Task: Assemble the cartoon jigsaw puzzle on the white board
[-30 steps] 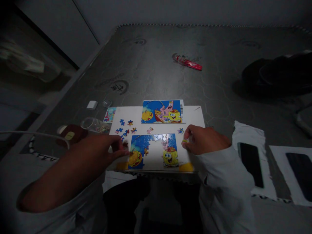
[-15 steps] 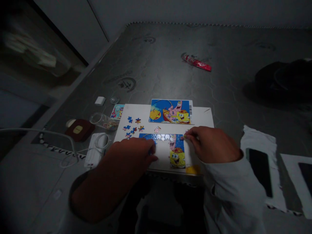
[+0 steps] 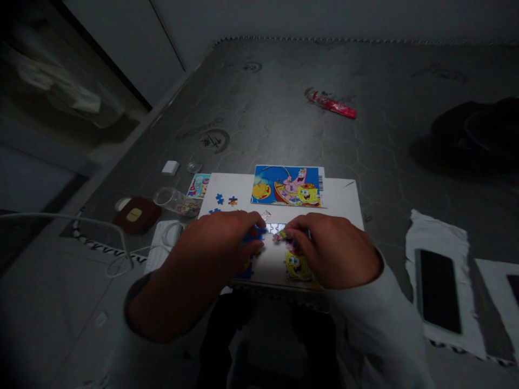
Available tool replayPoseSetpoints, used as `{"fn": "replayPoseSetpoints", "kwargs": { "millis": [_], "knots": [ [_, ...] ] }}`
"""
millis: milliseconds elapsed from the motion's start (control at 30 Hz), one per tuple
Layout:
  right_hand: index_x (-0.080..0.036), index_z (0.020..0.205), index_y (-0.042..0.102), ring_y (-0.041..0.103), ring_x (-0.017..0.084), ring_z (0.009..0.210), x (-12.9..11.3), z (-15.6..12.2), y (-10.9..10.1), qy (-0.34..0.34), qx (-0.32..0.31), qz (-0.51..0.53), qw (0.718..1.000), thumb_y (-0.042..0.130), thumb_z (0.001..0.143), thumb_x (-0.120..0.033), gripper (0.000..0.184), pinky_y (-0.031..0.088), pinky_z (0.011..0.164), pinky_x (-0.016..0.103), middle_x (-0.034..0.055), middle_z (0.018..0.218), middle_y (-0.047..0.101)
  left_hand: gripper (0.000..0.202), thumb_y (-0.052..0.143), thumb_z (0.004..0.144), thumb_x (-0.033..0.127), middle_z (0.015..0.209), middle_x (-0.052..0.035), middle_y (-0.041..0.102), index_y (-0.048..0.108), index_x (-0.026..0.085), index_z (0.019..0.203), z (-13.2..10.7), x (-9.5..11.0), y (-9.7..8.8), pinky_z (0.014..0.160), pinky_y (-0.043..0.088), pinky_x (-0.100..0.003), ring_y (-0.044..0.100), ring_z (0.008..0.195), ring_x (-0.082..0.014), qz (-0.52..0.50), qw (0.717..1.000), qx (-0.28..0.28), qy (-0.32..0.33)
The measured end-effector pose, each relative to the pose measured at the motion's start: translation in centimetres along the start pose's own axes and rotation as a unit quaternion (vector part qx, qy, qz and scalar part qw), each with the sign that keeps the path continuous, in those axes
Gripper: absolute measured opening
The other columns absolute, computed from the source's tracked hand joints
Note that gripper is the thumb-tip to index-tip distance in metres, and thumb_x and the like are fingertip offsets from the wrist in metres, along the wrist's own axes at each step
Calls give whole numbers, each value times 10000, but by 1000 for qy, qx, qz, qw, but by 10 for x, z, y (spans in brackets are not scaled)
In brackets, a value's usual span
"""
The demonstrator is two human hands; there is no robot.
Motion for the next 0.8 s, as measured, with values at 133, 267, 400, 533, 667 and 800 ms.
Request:
{"fn": "replayPoseSetpoints", "kwargs": {
  "millis": [133,267,400,533,667,800],
  "knots": [
    [-339,975,794,721,239,872,-9,-2,5,-18,-18,3,1000,508,956,-384,290,489,754,383,-1,980,818,176,655,989,336,1088,-75,769,727,244,1121,-2,7,-1,788,490,-359,711,1011,-297,-3,1000,-1,31],
    [-344,982,790,733,245,931,-15,-2,7,-8,-40,-16,999,523,963,-367,269,497,783,387,-2,1028,820,206,612,1015,390,1011,-74,776,749,240,1054,-3,15,-2,765,487,-364,715,956,-290,-1,998,4,58],
    [-351,994,805,739,241,882,-22,-1,9,-13,-54,-65,996,524,976,-355,282,488,707,357,10,1003,823,234,606,1016,399,970,-80,782,777,238,1014,0,12,3,761,487,-359,719,913,-280,1,999,-14,43],
    [-348,994,821,738,228,848,-21,0,9,-29,-51,-78,995,523,976,-355,298,480,674,340,16,991,825,260,553,1027,353,944,-86,779,782,235,991,1,6,10,739,492,-360,717,867,-273,-1,999,-32,34],
    [-322,988,830,733,239,791,1,1,-1,17,-18,-113,993,509,976,-396,329,474,647,353,39,958,824,245,544,1002,307,892,-90,760,767,220,954,4,-4,20,724,495,-361,704,820,-264,10,998,-64,15],
    [-315,1062,819,741,286,835,26,2,-6,67,-31,-144,987,500,972,-439,354,463,646,382,64,1022,825,191,558,950,266,898,-70,757,745,232,949,7,-8,35,726,502,-365,697,810,-259,-14,994,-106,25]
  ]
}}
Point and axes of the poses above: each hand's wrist, its own z-axis towards the middle knuckle, its own y-axis out of the palm, x = y × z, the point moved 10 cm from there along z, towards the middle knuckle
